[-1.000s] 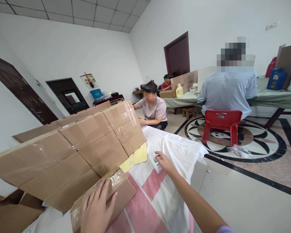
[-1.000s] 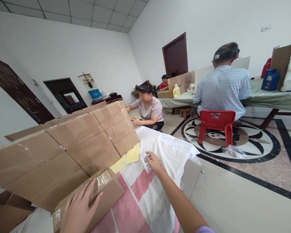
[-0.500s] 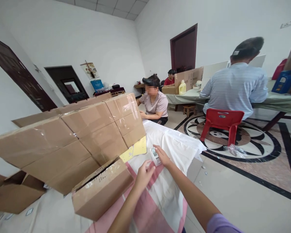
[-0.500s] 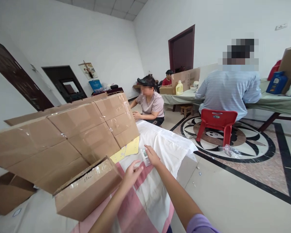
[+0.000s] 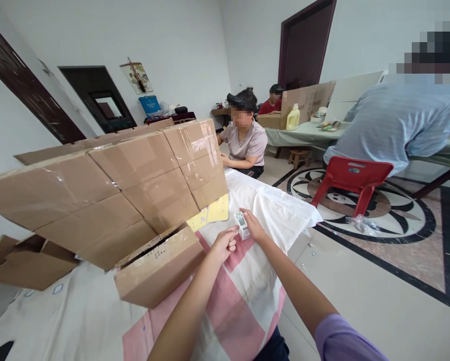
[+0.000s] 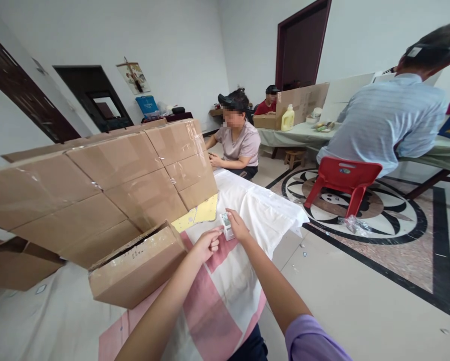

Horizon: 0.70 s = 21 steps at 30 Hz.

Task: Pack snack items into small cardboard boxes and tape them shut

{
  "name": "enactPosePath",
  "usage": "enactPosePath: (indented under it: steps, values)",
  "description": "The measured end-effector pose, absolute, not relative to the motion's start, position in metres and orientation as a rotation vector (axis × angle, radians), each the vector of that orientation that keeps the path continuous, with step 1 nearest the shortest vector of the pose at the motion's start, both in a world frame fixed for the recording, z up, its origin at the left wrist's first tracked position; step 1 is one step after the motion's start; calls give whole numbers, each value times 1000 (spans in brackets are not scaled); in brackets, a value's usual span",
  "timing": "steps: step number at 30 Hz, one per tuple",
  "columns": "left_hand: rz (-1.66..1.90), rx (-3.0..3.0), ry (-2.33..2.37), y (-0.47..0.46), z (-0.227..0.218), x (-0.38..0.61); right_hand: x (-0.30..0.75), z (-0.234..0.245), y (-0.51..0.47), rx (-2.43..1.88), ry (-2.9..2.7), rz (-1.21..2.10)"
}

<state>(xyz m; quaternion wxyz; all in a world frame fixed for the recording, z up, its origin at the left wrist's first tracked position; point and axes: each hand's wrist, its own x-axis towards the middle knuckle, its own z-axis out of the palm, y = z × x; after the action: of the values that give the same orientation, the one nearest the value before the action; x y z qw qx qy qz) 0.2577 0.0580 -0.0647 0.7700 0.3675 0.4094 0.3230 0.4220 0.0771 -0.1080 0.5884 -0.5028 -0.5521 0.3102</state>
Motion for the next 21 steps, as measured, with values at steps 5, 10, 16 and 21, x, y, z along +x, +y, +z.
enactPosePath:
  steps: [5,10,16,21]
  values:
    - [636,665,856,60,-56,265,422,-108,77,-1181,-1282,715]
    - [605,571,892,65,-51,276,421,-110,78,-1191,-1276,706]
    - [709,539,1049,68,-61,302,421,-109,77,-1203,-1287,660]
    - [783,516,1160,71,-66,315,421,-110,77,-1227,-1294,621]
